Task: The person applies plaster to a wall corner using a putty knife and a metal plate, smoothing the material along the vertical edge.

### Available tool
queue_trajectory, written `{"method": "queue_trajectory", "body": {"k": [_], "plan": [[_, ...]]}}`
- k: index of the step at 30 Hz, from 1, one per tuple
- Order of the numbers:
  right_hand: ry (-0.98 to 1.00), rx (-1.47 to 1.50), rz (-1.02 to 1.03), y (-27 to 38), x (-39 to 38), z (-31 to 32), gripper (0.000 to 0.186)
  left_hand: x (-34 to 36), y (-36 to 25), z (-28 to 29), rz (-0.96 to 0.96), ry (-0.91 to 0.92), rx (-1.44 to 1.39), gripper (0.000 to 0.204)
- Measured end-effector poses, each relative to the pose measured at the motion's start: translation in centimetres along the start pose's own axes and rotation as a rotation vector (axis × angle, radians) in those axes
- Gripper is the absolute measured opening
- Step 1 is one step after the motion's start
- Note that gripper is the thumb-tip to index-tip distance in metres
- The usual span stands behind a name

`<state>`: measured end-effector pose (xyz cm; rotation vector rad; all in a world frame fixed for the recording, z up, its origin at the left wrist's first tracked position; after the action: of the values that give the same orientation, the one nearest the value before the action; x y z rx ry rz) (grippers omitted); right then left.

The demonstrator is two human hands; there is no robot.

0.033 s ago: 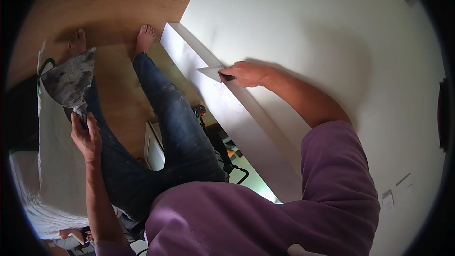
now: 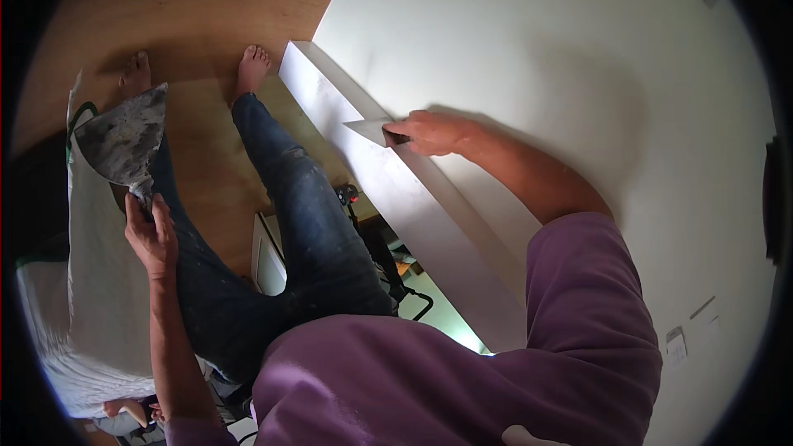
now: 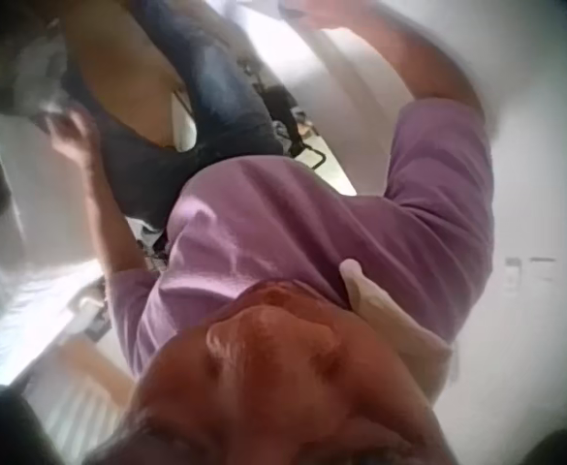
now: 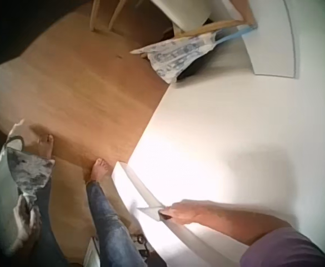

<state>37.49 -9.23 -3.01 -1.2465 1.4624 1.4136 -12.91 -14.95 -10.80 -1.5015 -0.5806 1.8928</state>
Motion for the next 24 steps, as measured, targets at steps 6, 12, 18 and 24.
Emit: {"method": "queue_trajectory", "body": {"k": [6, 12, 18, 24], "plan": [[-0.455, -0.137, -0.168, 1.8, -12.7, -0.5, 0.051, -0.1, -0.9, -0.4, 0.103, 0.002, -0.248, 0.031], [-0.831, 0.142, -0.467, 8.0, -28.1, 6.4, 0.026, -2.1, -11.6, 2.1, 0.257, 0.448, -0.305, 0.051], [-1.240, -0.127, 0.116, 26.0, -30.6, 8.6, 0.028, -9.0, -22.1, 4.9, 0.528, 1.294, -0.576, 0.049], [-1.260, -0.168, 0.287, 35.0, -31.6, 5.1, 0.042, -11.4, -26.7, 8.1, 0.522, 1.455, -0.558, 0.046]]}}
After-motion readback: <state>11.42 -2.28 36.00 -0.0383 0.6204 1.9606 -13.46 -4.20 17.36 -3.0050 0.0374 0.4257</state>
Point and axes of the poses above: each hand's wrist, its own x-axis towards the middle knuckle, its own z-axis out of the back of the hand, y = z × x, the point moved 4 cm from there along x, towards the middle knuckle, and after that the axes turned 7 degrees about -x, right-handed, at the moved point
